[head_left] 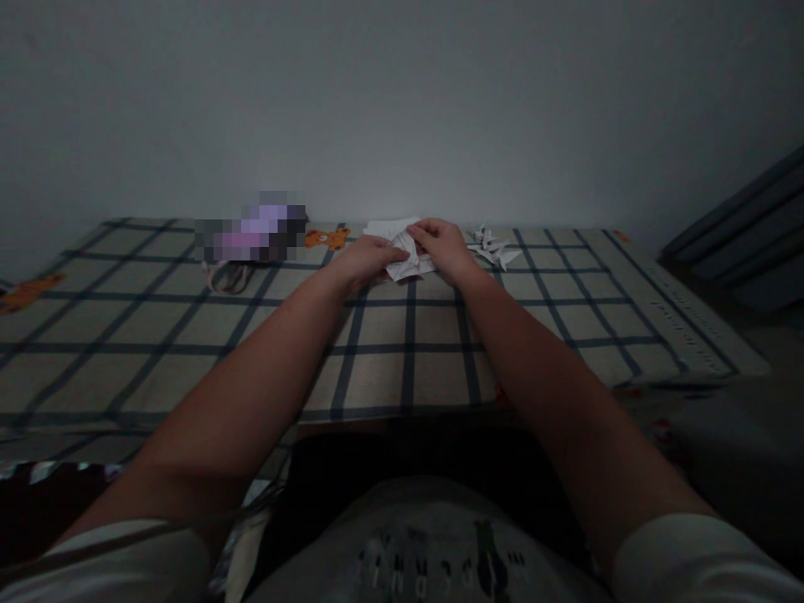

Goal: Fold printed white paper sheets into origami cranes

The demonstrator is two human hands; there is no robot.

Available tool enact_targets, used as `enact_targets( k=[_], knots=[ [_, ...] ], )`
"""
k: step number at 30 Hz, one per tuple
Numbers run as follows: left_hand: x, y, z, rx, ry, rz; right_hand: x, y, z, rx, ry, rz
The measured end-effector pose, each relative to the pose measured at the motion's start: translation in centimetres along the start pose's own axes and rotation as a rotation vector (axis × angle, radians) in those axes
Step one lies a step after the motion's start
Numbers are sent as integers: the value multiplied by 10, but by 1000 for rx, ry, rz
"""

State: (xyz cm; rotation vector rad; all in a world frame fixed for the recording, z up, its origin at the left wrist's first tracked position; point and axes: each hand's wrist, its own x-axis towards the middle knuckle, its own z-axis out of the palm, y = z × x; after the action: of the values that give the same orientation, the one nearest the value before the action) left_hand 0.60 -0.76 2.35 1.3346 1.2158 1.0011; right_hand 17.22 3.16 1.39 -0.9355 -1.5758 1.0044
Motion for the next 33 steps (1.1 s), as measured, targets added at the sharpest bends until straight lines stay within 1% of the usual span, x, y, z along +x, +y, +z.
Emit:
enact_targets(
  k=[2,4,7,10,14,17,20,24,26,30,33],
  knots=[
    [-3,4,1,16,25,-10,0,0,-1,-6,-16,-13],
    [-5,8,1,12,50,-16,-1,1,-2,-21,-73,1],
    [-7,10,1,-38,49,-9,-2,4,-4,-78,-125,6],
    [-6,8,-1,-33,23,0,-4,2,-3,-104,-91,-5],
    [-1,2,-3,26,14,17,-6,-3,1,-77,-72,0],
    [3,-1,-4,74,23,28,-5,-4,2,-44,-81,17],
    [2,-1,-5,69,11,33,-5,-3,1,27,-90,42],
    [2,-1,-7,73,-8,28,-5,-1,0,117,-155,81],
    [3,-4,-7,66,-24,26,-4,1,-1,138,-166,73],
    [7,-9,-6,-4,-70,41,-2,4,-1,133,-118,41],
    [6,-8,-5,-6,-50,38,-2,3,0,92,-98,57]
  ],
)
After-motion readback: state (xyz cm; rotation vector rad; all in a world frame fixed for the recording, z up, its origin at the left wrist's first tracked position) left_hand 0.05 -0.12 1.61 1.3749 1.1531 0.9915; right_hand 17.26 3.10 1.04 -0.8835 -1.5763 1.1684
